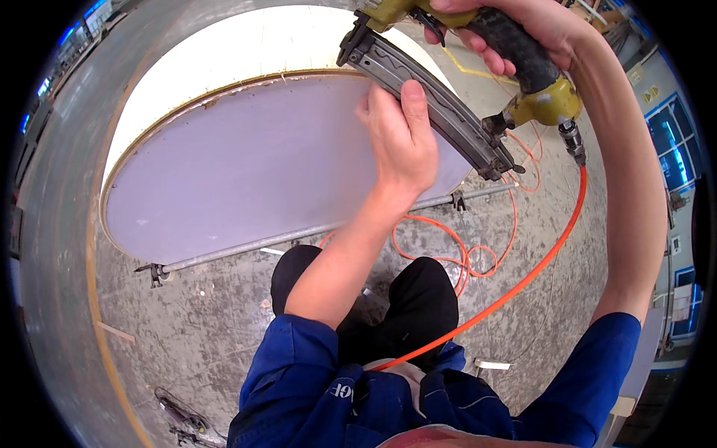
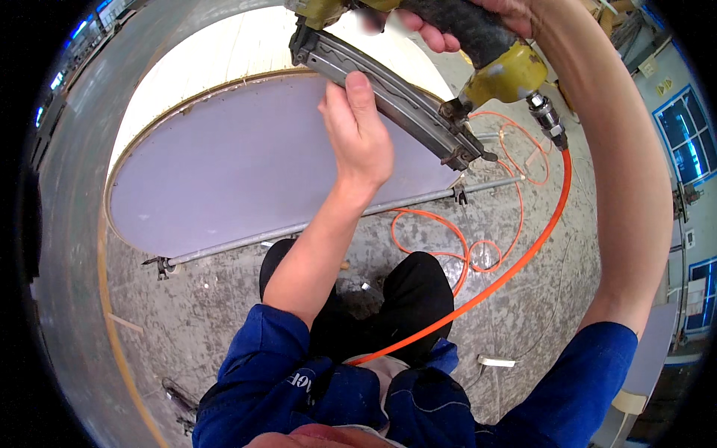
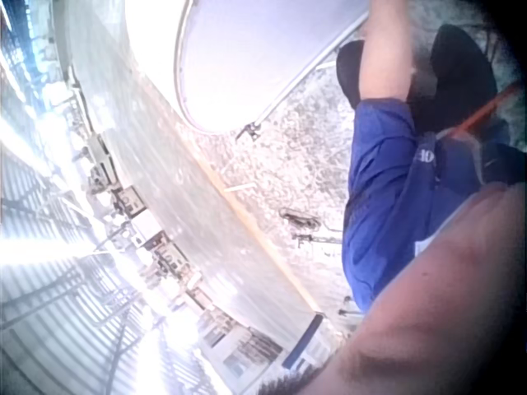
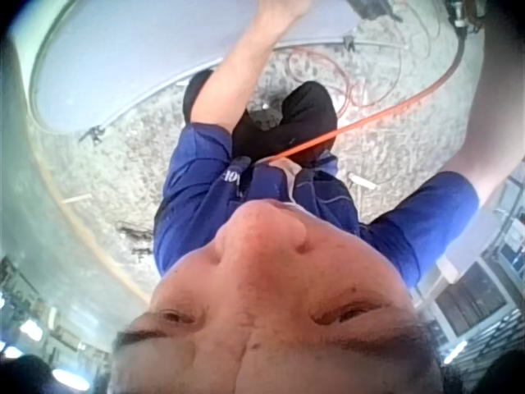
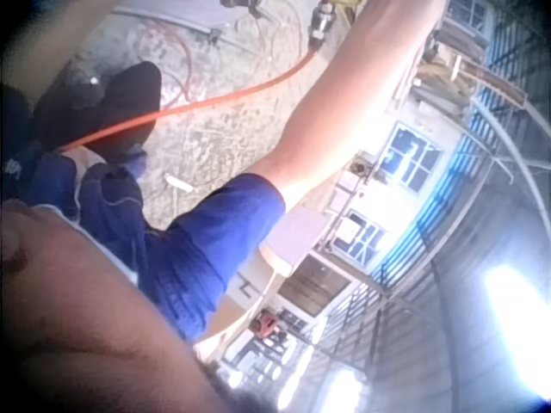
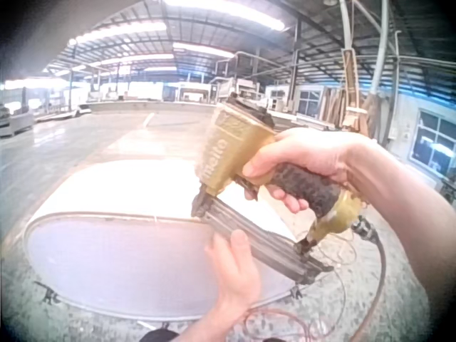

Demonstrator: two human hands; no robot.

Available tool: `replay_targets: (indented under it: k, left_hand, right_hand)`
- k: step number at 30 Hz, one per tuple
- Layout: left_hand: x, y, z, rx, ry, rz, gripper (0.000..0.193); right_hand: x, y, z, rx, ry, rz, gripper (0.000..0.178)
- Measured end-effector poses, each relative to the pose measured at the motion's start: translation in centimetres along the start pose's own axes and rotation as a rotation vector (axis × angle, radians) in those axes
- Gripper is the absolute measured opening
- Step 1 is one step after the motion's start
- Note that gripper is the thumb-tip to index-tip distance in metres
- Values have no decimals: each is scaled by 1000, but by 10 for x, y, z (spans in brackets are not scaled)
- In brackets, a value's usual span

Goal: The person uses a pneumatic nail gun to attach a thin wooden strip to the edge of a large curved wooden panel. They then use a hammer to tap the strip into place along the perimeter.

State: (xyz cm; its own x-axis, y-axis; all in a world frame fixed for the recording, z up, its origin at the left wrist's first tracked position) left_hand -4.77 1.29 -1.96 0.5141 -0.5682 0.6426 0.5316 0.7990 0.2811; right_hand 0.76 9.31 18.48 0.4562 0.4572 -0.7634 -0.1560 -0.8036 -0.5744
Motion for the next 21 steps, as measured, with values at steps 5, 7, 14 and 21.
replay_targets:
  k: [5,7,14,21]
  left_hand:
    - [3,-3,3,35,-12,-31,40]
    - [1,-2,1,13,-66,-51,39]
    - [-6,-2,1,29,-11,54,40]
    - [-1,-3,3,-36,-56,6,39]
  right_hand:
    - [-10,5,3,-2,-39,-59,34]
    - [-9,5,3,3,-32,-73,34]
    - [-5,0,7,-3,-32,-38,34]
    - [0,-2,5,27,-1,5,33]
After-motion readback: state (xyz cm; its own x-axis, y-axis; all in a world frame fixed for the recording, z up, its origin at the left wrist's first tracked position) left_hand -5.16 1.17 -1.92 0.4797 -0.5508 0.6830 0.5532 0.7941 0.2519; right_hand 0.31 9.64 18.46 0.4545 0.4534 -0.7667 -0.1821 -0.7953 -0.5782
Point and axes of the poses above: each hand's wrist, its own z-axis towards the middle knuckle, its own y-axis out of the palm, x = y × z, the point moved 3 cm from there along z, towards the middle knuckle, and after that the axes turned 2 degrees about -z, right-handed, at the moved point
